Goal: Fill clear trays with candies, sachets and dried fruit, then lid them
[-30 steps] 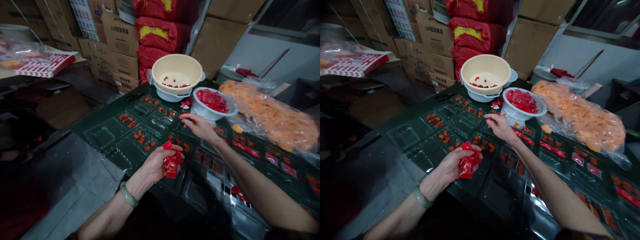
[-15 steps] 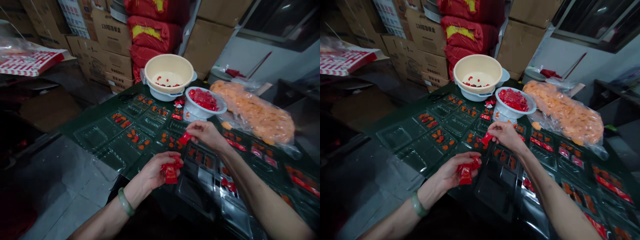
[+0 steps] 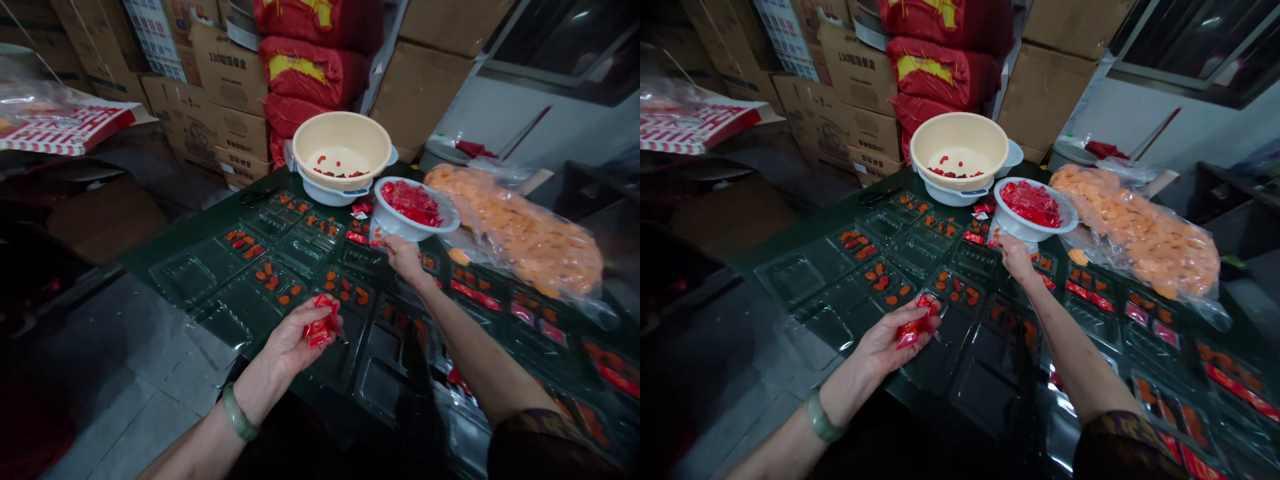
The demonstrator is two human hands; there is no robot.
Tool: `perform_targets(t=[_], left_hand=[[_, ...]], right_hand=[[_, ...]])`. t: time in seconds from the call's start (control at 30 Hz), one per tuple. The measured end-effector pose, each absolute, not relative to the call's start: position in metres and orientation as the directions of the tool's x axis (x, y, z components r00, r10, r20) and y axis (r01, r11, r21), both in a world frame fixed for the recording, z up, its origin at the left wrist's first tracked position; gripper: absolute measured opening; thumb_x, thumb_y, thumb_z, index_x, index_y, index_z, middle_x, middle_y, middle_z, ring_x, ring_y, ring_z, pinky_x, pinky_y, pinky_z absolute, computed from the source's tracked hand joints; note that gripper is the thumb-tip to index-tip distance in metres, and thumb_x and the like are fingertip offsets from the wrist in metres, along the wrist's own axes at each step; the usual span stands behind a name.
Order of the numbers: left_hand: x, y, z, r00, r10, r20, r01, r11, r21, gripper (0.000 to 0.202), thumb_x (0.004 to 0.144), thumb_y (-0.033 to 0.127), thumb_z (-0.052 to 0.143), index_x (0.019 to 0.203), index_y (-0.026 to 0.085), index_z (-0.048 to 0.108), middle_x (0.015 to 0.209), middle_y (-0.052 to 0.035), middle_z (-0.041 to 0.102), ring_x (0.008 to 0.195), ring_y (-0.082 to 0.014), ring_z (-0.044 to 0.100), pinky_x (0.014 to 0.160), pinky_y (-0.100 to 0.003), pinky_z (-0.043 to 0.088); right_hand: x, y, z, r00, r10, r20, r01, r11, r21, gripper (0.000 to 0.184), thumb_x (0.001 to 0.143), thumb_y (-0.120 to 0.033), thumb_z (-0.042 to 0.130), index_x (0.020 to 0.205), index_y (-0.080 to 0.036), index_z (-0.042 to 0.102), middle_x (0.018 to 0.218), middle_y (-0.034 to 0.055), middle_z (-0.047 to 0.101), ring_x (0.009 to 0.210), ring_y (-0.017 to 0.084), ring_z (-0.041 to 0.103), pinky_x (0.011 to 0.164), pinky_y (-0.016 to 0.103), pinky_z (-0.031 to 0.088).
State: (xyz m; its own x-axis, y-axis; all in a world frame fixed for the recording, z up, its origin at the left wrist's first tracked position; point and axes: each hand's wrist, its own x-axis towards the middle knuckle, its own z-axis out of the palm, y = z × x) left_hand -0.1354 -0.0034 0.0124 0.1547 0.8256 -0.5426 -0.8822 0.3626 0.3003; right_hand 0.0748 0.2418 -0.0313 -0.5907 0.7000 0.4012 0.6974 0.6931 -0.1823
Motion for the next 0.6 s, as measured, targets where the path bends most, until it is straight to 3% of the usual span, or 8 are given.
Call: perform_targets(t=[0.13, 0.2, 0.3, 0.37, 0.43, 0.5, 0.6], left_hand=[[-0.135, -0.002, 0.010, 0.146, 0.846, -0.514, -0.911, 0.317, 0.263, 0.015, 0.074, -0.002, 0.055, 0.083, 0.009, 0.059, 0.081, -0.0067, 0.063, 0.062, -0.0133, 0.063, 0.047, -0.018, 0.047], [-0.134, -0.001, 0.011, 0.090, 0.852, -0.516, -0.926, 0.262, 0.271, 0.014, 0.073, -0.002, 0.056, 0.081, 0.010, 0.059, 0.080, -0.0069, 0.062, 0.063, -0.0134, 0.063, 0.051, -0.019, 0.049], [-0.132, -0.001, 0.013, 0.008, 0.844, -0.536, -0.931, 0.202, 0.305, 0.016, 0.071, -0.002, 0.058, 0.080, 0.011, 0.058, 0.076, -0.0056, 0.062, 0.064, -0.0131, 0.063, 0.055, -0.020, 0.051], [-0.130, -0.001, 0.013, -0.004, 0.838, -0.545, -0.918, 0.213, 0.334, 0.016, 0.071, -0.002, 0.058, 0.079, 0.012, 0.058, 0.071, -0.0035, 0.061, 0.058, -0.0105, 0.060, 0.052, -0.018, 0.048], [-0.126, -0.003, 0.012, -0.006, 0.840, -0.543, -0.899, 0.233, 0.370, 0.015, 0.070, -0.001, 0.058, 0.076, 0.013, 0.058, 0.065, -0.0011, 0.059, 0.050, -0.0074, 0.055, 0.048, -0.017, 0.044], [-0.120, -0.005, 0.010, -0.008, 0.841, -0.541, -0.884, 0.247, 0.396, 0.014, 0.067, 0.000, 0.059, 0.071, 0.012, 0.056, 0.061, 0.0003, 0.057, 0.047, -0.0065, 0.052, 0.047, -0.016, 0.042], [-0.109, -0.012, 0.009, -0.040, 0.845, -0.533, -0.862, 0.240, 0.447, 0.016, 0.061, 0.000, 0.062, 0.068, 0.012, 0.055, 0.061, 0.0008, 0.057, 0.051, -0.0076, 0.054, 0.050, -0.017, 0.042]], right_hand=[[0.075, 0.241, -0.024, -0.662, 0.670, 0.336, 0.672, 0.729, -0.130, 0.026, 0.075, -0.005, 0.040, 0.081, -0.014, 0.064, 0.098, 0.0149, 0.067, 0.094, 0.026, 0.058, 0.084, 0.039, 0.040], [0.066, 0.219, -0.012, -0.631, 0.663, 0.403, 0.675, 0.725, -0.136, 0.026, 0.078, -0.007, 0.041, 0.087, -0.013, 0.065, 0.104, 0.0154, 0.065, 0.098, 0.028, 0.056, 0.084, 0.041, 0.040], [0.043, 0.151, 0.015, -0.561, 0.637, 0.529, 0.567, 0.761, -0.314, 0.020, 0.086, -0.017, 0.044, 0.097, -0.016, 0.061, 0.095, 0.0103, 0.063, 0.089, 0.021, 0.058, 0.080, 0.036, 0.045], [0.030, 0.096, 0.034, -0.665, 0.602, 0.442, 0.416, 0.790, -0.450, 0.021, 0.088, -0.022, 0.047, 0.107, -0.020, 0.056, 0.090, 0.0055, 0.062, 0.078, 0.016, 0.058, 0.072, 0.030, 0.048], [0.022, 0.047, 0.047, -0.778, 0.510, 0.367, 0.315, 0.821, -0.476, 0.029, 0.087, -0.022, 0.051, 0.116, -0.023, 0.052, 0.097, 0.0055, 0.060, 0.082, 0.016, 0.058, 0.073, 0.029, 0.049], [0.019, 0.014, 0.049, -0.790, 0.492, 0.365, 0.338, 0.847, -0.410, 0.034, 0.086, -0.021, 0.052, 0.120, -0.024, 0.051, 0.100, 0.0068, 0.059, 0.085, 0.017, 0.057, 0.073, 0.029, 0.049], [0.019, -0.008, 0.037, -0.748, 0.493, 0.445, 0.464, 0.867, -0.180, 0.031, 0.086, -0.017, 0.051, 0.116, -0.019, 0.056, 0.092, 0.0085, 0.060, 0.080, 0.019, 0.056, 0.067, 0.031, 0.047]])
